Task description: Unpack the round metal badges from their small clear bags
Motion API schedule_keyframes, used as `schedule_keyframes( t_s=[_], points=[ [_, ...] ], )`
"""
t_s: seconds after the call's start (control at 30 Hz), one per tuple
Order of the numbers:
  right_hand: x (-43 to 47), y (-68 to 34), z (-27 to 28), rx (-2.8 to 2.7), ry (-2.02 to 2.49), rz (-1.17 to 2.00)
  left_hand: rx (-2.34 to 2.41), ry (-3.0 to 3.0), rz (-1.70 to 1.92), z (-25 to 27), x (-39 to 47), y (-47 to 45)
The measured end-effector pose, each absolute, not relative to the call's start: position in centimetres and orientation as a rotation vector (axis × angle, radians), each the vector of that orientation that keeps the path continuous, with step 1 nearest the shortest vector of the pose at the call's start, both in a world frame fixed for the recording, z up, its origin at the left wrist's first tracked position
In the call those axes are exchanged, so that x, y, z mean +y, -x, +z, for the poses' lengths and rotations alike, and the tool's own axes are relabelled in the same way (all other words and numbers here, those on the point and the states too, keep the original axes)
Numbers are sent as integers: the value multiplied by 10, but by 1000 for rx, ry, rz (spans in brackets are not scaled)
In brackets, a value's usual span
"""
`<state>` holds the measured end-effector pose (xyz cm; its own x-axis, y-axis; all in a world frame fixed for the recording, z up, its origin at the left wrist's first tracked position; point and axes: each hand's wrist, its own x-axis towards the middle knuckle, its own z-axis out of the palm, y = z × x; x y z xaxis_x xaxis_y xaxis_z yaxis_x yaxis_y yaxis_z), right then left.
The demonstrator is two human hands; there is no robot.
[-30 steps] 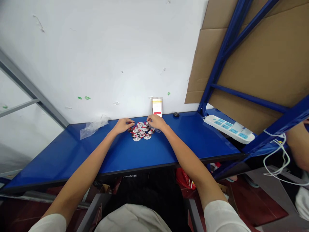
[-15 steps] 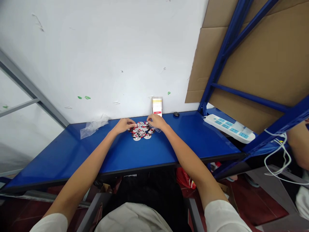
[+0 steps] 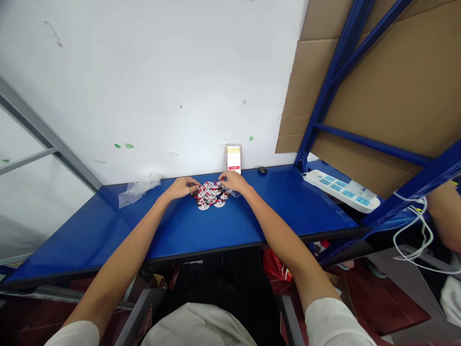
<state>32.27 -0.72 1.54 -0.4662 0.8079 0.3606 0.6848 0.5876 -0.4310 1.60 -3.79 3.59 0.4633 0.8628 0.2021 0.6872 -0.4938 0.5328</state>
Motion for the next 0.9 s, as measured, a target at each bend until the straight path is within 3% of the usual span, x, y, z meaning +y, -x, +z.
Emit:
schedule_keyframes(
  t_s=[0.67,0.9],
  points=[
    [-11,-318,19,-2288,1296,285,1425,-2585,763,19,-34,-36],
    [-9,-326,24,-2198,1203,355,1420,-2540,906,38,-48,-33]
  ],
)
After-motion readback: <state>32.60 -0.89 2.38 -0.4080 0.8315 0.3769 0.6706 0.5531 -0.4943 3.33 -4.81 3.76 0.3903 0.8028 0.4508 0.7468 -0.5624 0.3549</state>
